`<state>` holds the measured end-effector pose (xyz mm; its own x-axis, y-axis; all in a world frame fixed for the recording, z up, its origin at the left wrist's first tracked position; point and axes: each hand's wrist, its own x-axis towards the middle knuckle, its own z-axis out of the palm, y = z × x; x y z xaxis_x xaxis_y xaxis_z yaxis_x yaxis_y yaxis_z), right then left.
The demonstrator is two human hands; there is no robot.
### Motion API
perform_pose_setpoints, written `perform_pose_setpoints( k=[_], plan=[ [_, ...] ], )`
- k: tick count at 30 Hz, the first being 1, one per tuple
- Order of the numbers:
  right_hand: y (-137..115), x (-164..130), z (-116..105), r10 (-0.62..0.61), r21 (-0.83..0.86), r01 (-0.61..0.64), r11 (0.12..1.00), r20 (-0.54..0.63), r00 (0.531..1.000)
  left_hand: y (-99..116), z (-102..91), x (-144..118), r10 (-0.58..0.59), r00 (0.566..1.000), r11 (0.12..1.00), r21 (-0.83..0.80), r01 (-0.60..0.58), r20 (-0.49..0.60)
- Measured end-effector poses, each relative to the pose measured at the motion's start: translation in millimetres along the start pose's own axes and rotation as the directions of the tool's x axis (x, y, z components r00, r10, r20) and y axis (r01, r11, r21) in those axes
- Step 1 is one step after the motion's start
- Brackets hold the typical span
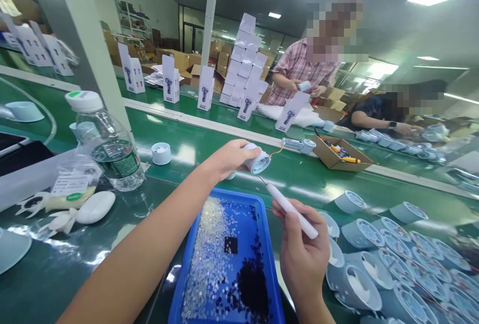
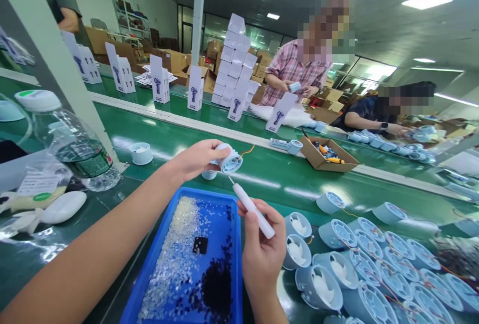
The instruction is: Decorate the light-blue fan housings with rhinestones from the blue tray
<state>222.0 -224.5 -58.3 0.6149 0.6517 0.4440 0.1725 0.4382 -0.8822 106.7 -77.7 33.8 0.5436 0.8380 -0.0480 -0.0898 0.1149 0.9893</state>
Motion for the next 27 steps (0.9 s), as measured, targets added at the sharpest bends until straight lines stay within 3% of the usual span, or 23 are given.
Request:
perform_pose_setpoints(
  k=[12, 22, 27],
  plan=[
    [2.8, 7.3, -1.0, 0.077, 0.022, -0.076, 0.997, -0.04, 0.996, -0.8, 8.1, -4.3, -0.014, 0.997, 0.983, 0.182, -0.001, 0.079],
    [2.9, 6.2, -1.1, 0.116, 0.014, -0.116, 0.993, -0.042, 0.992, -2.9, 10.6, -4.5, -0.02, 0.999, 0.957, 0.29, 0.008, 0.041],
    [2.9, 6.2, -0.5, 0.16, -0.002, -0.16, 0.987, -0.022, 0.987, 3.2, 22.1, -12.6, -0.1, 0.995, 0.937, 0.338, 0.086, 0.024]
  ],
)
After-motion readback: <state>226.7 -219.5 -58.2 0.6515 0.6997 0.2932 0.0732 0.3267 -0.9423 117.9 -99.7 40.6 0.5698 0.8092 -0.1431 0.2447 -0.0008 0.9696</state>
